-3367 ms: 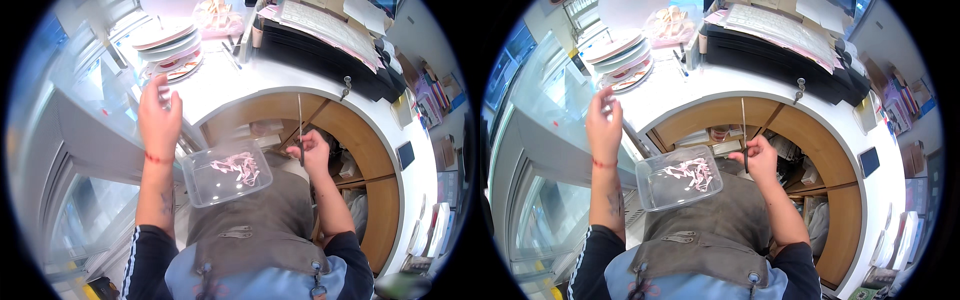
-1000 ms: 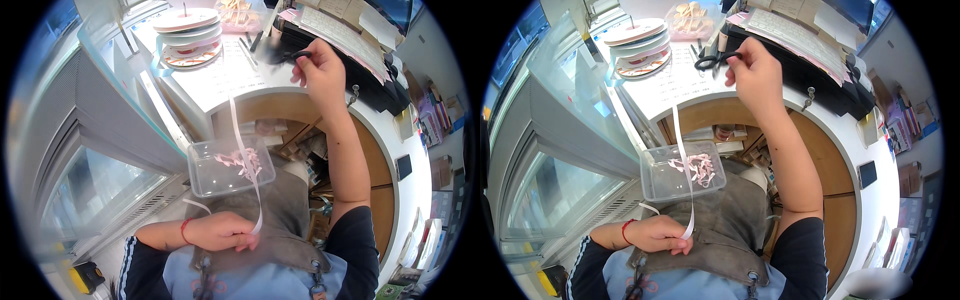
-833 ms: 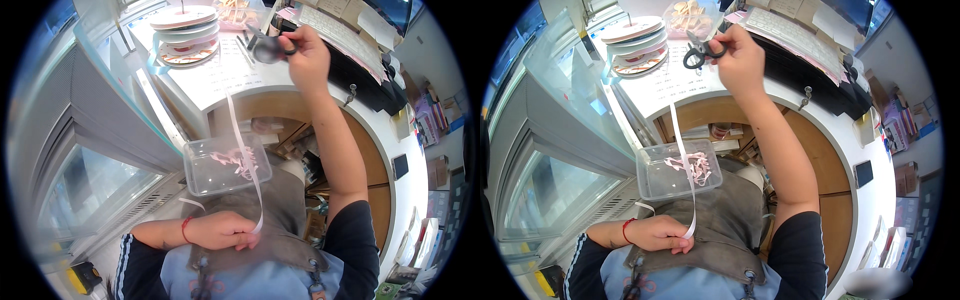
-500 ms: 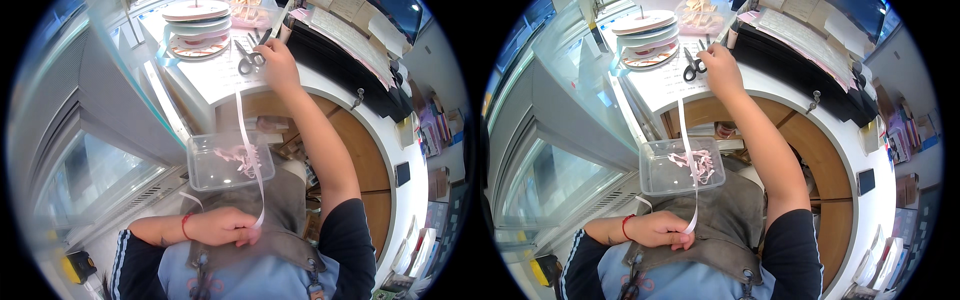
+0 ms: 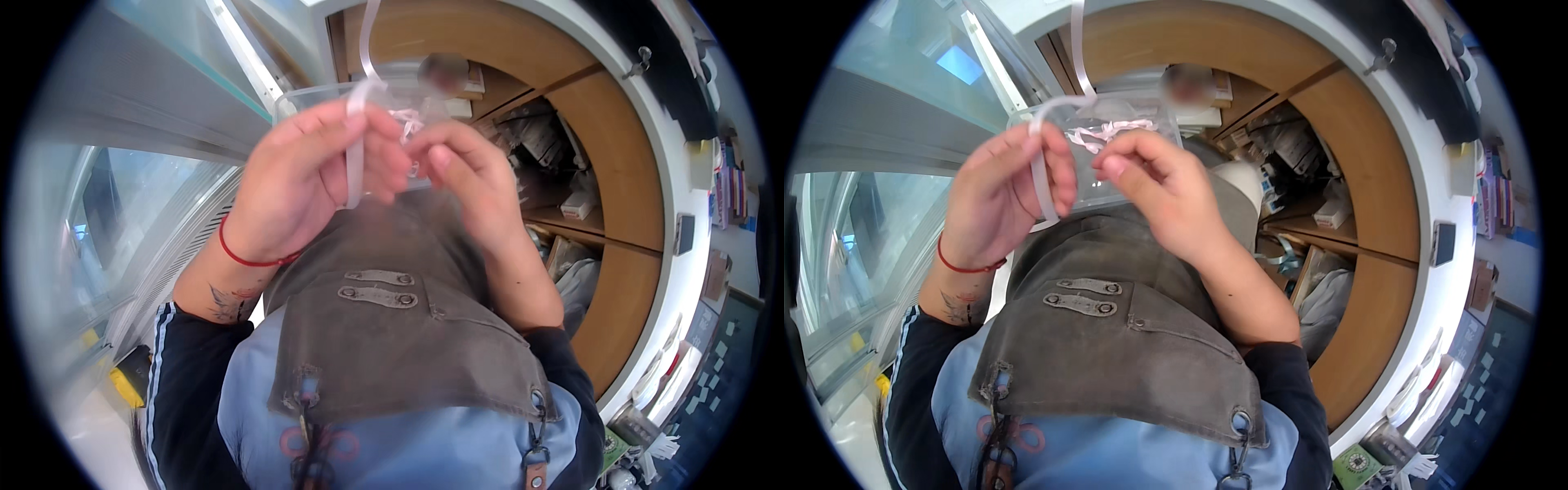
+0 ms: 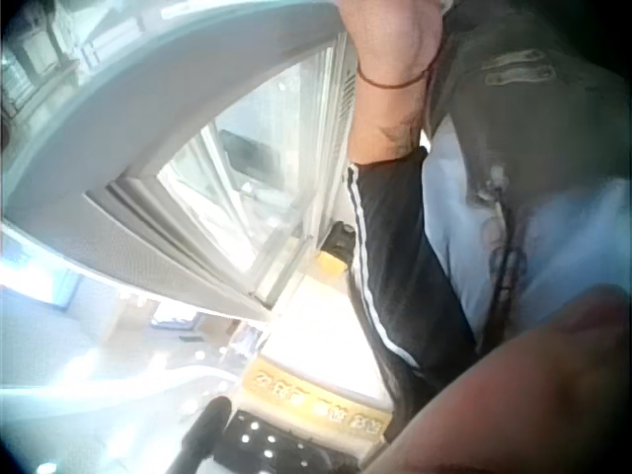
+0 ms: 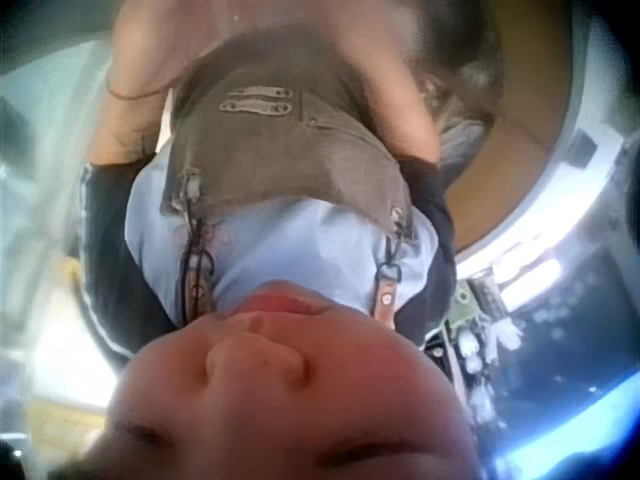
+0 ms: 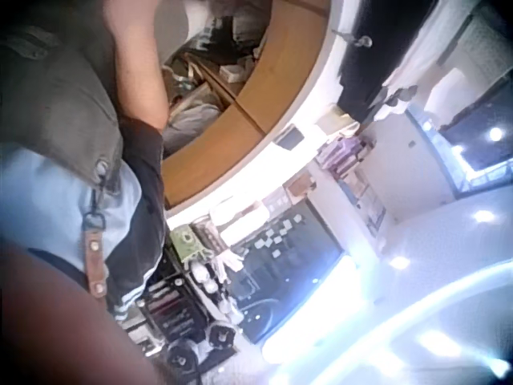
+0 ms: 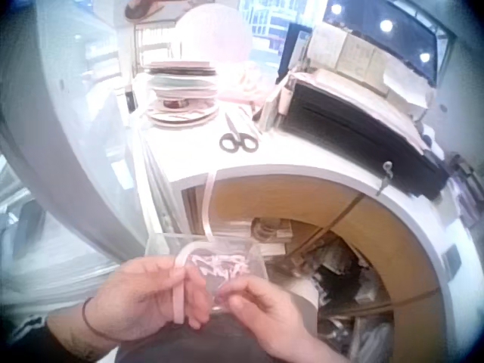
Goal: The person cuts a white ribbon into short pieces using scissors and then ties each piece into a small bow by hand. The finished bows are placed into a clear plastic container on the counter.
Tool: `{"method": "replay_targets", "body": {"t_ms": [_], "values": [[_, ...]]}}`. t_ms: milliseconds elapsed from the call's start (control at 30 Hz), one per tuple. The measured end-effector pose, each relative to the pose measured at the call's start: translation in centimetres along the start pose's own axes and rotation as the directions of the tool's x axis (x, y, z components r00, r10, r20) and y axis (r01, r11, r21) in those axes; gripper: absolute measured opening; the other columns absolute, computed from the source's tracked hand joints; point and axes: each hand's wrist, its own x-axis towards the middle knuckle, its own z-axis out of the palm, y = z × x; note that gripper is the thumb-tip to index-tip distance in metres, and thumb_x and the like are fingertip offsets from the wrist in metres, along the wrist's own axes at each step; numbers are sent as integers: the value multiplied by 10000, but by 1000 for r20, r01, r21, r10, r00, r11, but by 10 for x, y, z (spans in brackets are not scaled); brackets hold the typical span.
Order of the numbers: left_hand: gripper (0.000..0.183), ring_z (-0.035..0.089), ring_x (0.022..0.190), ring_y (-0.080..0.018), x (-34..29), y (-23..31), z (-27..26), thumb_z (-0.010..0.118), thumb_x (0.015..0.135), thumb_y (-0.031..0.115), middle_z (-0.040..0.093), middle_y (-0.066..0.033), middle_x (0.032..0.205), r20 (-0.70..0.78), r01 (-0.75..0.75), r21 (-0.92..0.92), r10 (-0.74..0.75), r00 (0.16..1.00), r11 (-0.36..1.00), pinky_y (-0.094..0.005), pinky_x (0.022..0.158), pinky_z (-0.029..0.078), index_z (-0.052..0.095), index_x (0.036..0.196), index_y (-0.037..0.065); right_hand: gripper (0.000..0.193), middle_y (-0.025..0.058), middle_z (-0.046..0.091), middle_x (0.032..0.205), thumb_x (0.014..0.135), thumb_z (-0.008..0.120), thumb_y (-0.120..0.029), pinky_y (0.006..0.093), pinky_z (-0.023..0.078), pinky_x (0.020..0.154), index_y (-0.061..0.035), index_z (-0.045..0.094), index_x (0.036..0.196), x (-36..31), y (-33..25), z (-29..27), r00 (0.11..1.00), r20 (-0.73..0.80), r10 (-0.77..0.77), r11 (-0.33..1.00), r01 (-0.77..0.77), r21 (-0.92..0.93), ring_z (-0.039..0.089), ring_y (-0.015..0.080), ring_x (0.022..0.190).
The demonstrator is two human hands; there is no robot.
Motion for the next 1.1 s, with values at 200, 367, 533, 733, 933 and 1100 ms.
{"method": "replay_targets", "body": {"t_ms": [200, 367, 533, 733, 933, 1100], "values": [[235, 560, 966, -232, 18, 3, -15, 361, 956, 78, 574, -143, 1011, -23, -116, -391, 116, 993, 913, -329, 888, 469, 476, 1118, -49, 295, 71, 619, 970, 802, 676, -216, 296, 418, 836, -29, 597, 1015, -10, 25, 27, 981, 189, -37, 998, 46, -42, 564, 156, 930], [276, 506, 1070, -265, 31, 24, -58, 361, 961, 84, 507, -189, 1147, 1, -164, -432, 182, 983, 887, -348, 963, 436, 430, 1171, -81, 103, 106, 670, 806, 842, 612, -51, 246, 505, 715, 33, 635, 898, -14, 23, 27, 958, 273, 83, 964, -147, 221, 648, 146, 754], [339, 513, 1071, -252, 31, 60, -68, 373, 958, 94, 491, -200, 1211, -327, -481, 94, 483, 812, 872, -335, 947, 437, 395, 1239, -95, 111, 134, 659, 761, 857, 585, -39, 266, 519, 656, 58, 623, 892, -33, 14, -13, 976, 199, 93, 907, -165, 387, 653, 183, 687], [352, 632, 738, -177, 40, 38, -41, 462, 929, 274, 670, -138, 858, -295, -75, 710, 393, 871, 701, -274, 646, 464, 626, 974, -33, 169, 89, 607, 633, 894, 520, -75, 228, 457, 514, 61, 619, 883, -75, 5, -78, 993, -116, -32, 954, 65, 294, 569, 133, 526], [350, 534, 592, -268, 41, 6, 25, 599, 843, 340, 566, -85, 622, -263, 349, 902, 316, 911, -255, -329, 607, 434, 613, 708, 16, 126, 12, 583, 630, 874, 526, -31, 202, 379, 475, -10, 649, 897, -80, -22, -64, 996, -77, 52, 998, -55, -41, 503, 64, 516], [274, 514, 793, -150, 47, -26, 30, 543, 891, 291, 542, -60, 873, 470, -488, 788, 145, 870, 376, -275, 678, 404, 536, 878, 17, 134, 17, 562, 578, 833, 623, -152, 228, 382, 472, -31, 629, 777, -48, -18, -43, 997, 73, 3, 978, 12, -206, 517, 67, 512]]}}
